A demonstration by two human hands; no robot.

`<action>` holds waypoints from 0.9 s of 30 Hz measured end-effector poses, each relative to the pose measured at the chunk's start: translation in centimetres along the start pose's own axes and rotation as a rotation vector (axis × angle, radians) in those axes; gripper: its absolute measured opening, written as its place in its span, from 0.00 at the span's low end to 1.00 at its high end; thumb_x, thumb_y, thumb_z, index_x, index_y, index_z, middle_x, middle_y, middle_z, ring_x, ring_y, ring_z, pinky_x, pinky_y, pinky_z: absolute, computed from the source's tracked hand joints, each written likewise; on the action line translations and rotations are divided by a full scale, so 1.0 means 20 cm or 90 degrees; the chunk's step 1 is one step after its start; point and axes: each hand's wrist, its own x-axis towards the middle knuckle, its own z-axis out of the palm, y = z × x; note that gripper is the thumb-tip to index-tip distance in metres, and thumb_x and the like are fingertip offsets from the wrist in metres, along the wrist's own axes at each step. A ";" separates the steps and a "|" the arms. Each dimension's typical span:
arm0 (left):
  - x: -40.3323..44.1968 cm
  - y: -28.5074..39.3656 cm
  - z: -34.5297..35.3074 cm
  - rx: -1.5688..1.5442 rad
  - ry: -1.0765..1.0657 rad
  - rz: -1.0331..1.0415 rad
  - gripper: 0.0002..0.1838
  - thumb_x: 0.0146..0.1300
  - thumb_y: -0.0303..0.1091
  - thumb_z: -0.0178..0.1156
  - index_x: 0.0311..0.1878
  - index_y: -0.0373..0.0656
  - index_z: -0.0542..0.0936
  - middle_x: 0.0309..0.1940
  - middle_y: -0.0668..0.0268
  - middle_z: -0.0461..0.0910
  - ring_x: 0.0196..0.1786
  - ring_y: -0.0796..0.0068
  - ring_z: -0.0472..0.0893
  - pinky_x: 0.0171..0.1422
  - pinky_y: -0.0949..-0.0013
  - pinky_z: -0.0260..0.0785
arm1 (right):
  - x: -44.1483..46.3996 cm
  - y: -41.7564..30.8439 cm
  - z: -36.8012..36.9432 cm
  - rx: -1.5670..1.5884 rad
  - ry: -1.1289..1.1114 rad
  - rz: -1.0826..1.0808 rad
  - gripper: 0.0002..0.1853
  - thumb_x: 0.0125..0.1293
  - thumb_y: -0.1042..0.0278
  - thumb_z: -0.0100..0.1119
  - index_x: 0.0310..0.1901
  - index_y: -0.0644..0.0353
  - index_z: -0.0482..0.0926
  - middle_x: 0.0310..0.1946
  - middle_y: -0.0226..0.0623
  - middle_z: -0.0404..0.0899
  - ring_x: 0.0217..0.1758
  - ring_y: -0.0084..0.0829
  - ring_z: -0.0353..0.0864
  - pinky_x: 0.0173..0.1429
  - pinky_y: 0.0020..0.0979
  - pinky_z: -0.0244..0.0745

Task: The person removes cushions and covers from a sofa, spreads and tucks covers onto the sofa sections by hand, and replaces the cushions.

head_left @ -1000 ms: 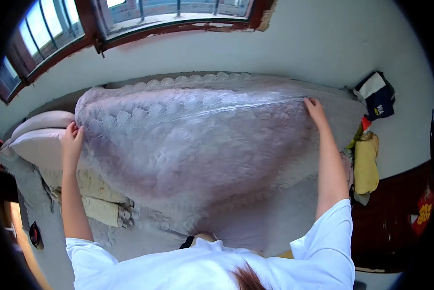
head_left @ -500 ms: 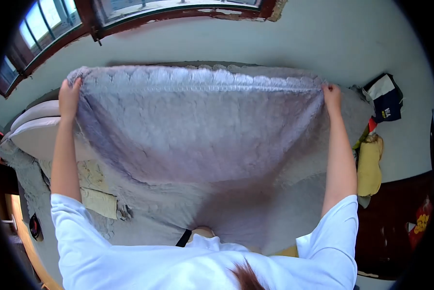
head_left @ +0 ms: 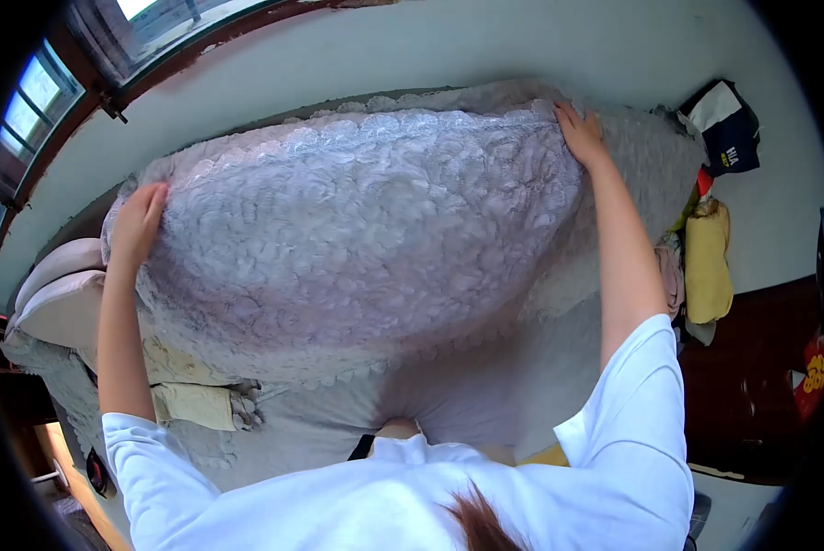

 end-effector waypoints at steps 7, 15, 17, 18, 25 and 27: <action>-0.08 -0.02 0.14 -0.002 0.152 -0.024 0.18 0.65 0.40 0.41 0.35 0.36 0.76 0.36 0.54 0.77 0.42 0.54 0.74 0.46 0.61 0.65 | -0.31 -0.59 -0.15 0.014 0.178 -0.366 0.14 0.59 0.55 0.50 0.31 0.56 0.79 0.36 0.39 0.79 0.42 0.39 0.76 0.51 0.44 0.64; -0.07 -0.03 0.18 0.030 0.123 -0.077 0.26 0.67 0.45 0.37 0.28 0.35 0.77 0.29 0.51 0.77 0.36 0.51 0.75 0.40 0.58 0.64 | -0.48 -0.79 0.17 0.068 0.171 -0.297 0.25 0.63 0.52 0.43 0.15 0.57 0.76 0.14 0.40 0.75 0.19 0.42 0.75 0.25 0.40 0.70; -0.07 -0.05 0.17 0.053 0.093 -0.103 0.26 0.67 0.45 0.37 0.29 0.35 0.77 0.29 0.50 0.77 0.35 0.51 0.75 0.40 0.58 0.64 | -0.45 -0.79 0.15 0.041 0.136 -0.290 0.27 0.64 0.51 0.41 0.12 0.56 0.76 0.10 0.40 0.72 0.15 0.42 0.73 0.21 0.40 0.69; -0.07 -0.06 0.15 0.066 0.096 -0.102 0.25 0.67 0.45 0.37 0.29 0.35 0.77 0.29 0.50 0.77 0.35 0.51 0.75 0.40 0.57 0.64 | -0.44 -0.80 0.13 0.032 0.136 -0.315 0.28 0.65 0.50 0.40 0.12 0.55 0.75 0.10 0.40 0.72 0.15 0.42 0.73 0.21 0.40 0.69; -0.19 -0.11 0.14 0.019 0.153 -0.150 0.24 0.66 0.46 0.40 0.32 0.35 0.78 0.31 0.50 0.78 0.34 0.51 0.76 0.36 0.56 0.65 | -0.29 -0.90 0.06 0.019 0.189 -0.371 0.27 0.64 0.52 0.39 0.12 0.55 0.76 0.12 0.40 0.74 0.15 0.41 0.74 0.21 0.40 0.69; -0.11 -0.13 0.22 0.031 0.210 -0.115 0.23 0.65 0.45 0.41 0.32 0.36 0.78 0.31 0.50 0.78 0.33 0.51 0.76 0.36 0.57 0.65 | -0.28 -0.92 0.15 0.043 0.203 -0.308 0.27 0.64 0.53 0.38 0.13 0.57 0.75 0.13 0.40 0.74 0.17 0.43 0.74 0.23 0.41 0.69</action>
